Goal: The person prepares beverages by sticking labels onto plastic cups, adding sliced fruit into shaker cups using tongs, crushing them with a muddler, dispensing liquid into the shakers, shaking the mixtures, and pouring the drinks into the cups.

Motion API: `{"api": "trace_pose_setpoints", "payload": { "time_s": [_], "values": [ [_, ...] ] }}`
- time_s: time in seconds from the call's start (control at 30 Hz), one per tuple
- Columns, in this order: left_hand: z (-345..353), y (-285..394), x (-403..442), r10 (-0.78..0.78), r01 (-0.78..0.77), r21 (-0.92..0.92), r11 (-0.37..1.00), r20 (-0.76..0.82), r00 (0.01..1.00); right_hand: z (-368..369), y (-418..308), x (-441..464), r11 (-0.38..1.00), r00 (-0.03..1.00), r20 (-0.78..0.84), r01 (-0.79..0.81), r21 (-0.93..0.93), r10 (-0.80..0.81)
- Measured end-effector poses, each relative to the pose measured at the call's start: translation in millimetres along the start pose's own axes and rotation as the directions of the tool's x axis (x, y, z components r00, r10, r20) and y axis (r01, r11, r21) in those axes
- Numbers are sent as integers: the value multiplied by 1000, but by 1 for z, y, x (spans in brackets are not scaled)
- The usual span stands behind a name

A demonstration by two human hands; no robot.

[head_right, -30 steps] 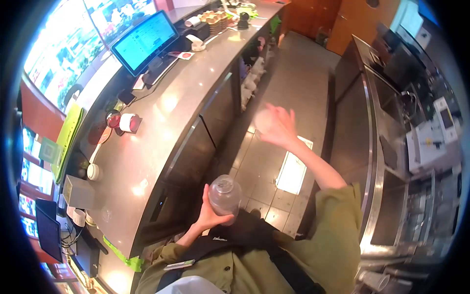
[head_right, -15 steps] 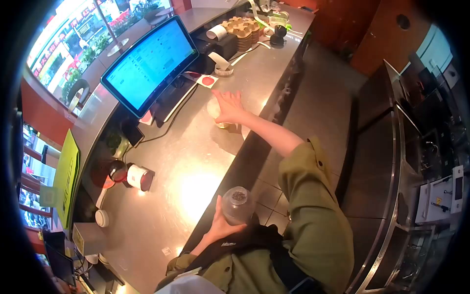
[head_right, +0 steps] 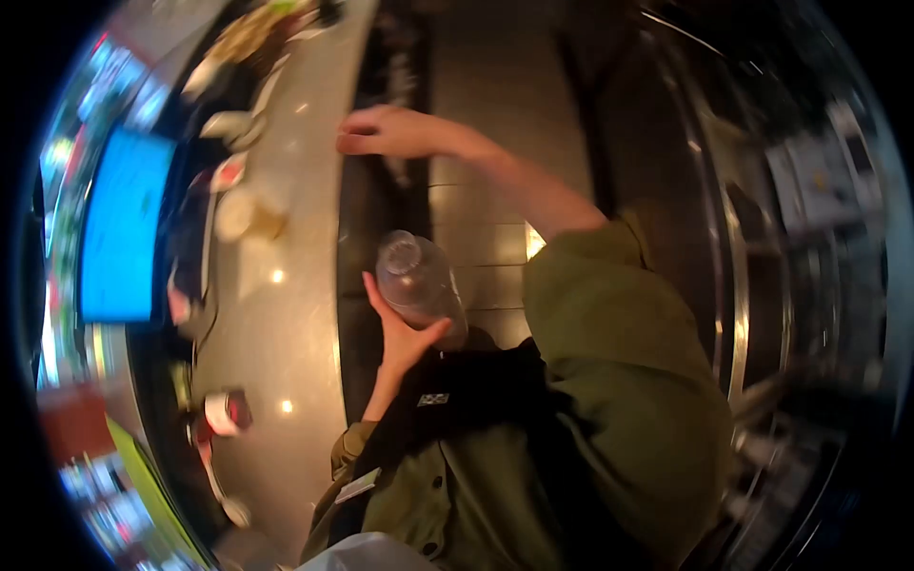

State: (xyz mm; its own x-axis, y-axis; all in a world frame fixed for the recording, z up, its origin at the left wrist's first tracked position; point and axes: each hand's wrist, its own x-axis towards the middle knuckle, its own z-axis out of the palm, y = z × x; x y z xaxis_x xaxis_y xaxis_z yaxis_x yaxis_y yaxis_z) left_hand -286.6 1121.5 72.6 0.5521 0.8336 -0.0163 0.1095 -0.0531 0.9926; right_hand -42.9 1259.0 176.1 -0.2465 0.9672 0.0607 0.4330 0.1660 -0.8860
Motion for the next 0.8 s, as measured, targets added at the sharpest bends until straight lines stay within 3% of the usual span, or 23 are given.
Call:
{"api": "trace_pose_setpoints", "payload": {
  "time_s": [0.03, 0.07, 0.1, 0.13, 0.17, 0.2, 0.27, 0.33, 0.37, 0.4, 0.43, 0.47, 0.53, 0.6, 0.63, 0.67, 0.73, 0.77, 0.8],
  "values": [
    [21, 3, 10, 54, -57, 52, 997, 57, 997, -23, 64, -55, 989, 992, -23, 127, 73, -126],
    [48, 7, 24, 124, -134, 83, 987, 120, 985, -23, 81, -132, 790, 984, 13, 134, 599, -177],
    [86, 9, 43, 198, -219, 64, 974, 240, 950, -11, 106, -197, 653, 1000, -8, 17, 757, -17],
    [123, 9, 54, 263, -294, 34, 955, 354, 897, -4, 43, -260, 935, 949, -269, -63, 348, 164],
    [163, 12, 56, 197, -200, -49, 979, 503, 842, -1, 18, -305, 961, 813, -536, -102, 255, 228],
    [213, 33, 54, 201, -190, -85, 978, 624, 755, 1, -7, -351, 962, 601, -752, -187, 197, 271],
    [318, 50, 42, 404, -405, -204, 891, 762, 506, -12, 4, -454, 972, 178, -960, -127, 196, 216],
    [433, 97, 4, 388, -499, -215, 840, 880, 274, -36, -6, -583, 988, -250, -964, -103, 116, 87],
    [488, 100, -13, 422, -511, -283, 812, 889, 179, -53, -23, -644, 910, -452, -804, 330, 251, 386],
    [544, 102, -29, 459, -517, -349, 782, 883, 99, -58, -6, -734, 992, -570, -820, -72, 107, 47],
    [595, 112, -46, 471, -571, -345, 745, 878, 85, -62, 18, -828, 907, -631, -764, -390, 160, -136],
    [642, 126, -62, 465, -498, -364, 787, 881, 90, -67, 48, -902, 959, -835, -537, -42, 280, 120],
    [718, 150, -83, 387, -305, -337, 891, 914, 121, -55, 115, -1029, 754, -885, -446, -198, 626, 137],
    [786, 152, -99, 472, -113, -460, 881, 873, 120, -79, 115, -1091, 520, -948, -318, -280, 807, -16],
    [812, 144, -95, 493, -220, -460, 860, 861, 123, -101, 117, -1102, 590, -876, -359, -482, 648, -322],
    [842, 137, -97, 499, -333, -439, 835, 858, 119, -115, 114, -1124, 651, -849, -466, -503, 568, -249],
    [865, 143, -99, 345, -389, -277, 879, 932, 115, -140, 98, -1121, 575, -738, -670, -585, 572, -84],
    [882, 144, -102, 276, -413, -204, 887, 953, 123, -148, 91, -1115, 536, -743, -670, -565, 628, 2],
    [899, 141, -102, 232, -376, -163, 912, 962, 145, -157, 102, -1102, 552, -660, -750, -610, 569, 44]
  ]
}}
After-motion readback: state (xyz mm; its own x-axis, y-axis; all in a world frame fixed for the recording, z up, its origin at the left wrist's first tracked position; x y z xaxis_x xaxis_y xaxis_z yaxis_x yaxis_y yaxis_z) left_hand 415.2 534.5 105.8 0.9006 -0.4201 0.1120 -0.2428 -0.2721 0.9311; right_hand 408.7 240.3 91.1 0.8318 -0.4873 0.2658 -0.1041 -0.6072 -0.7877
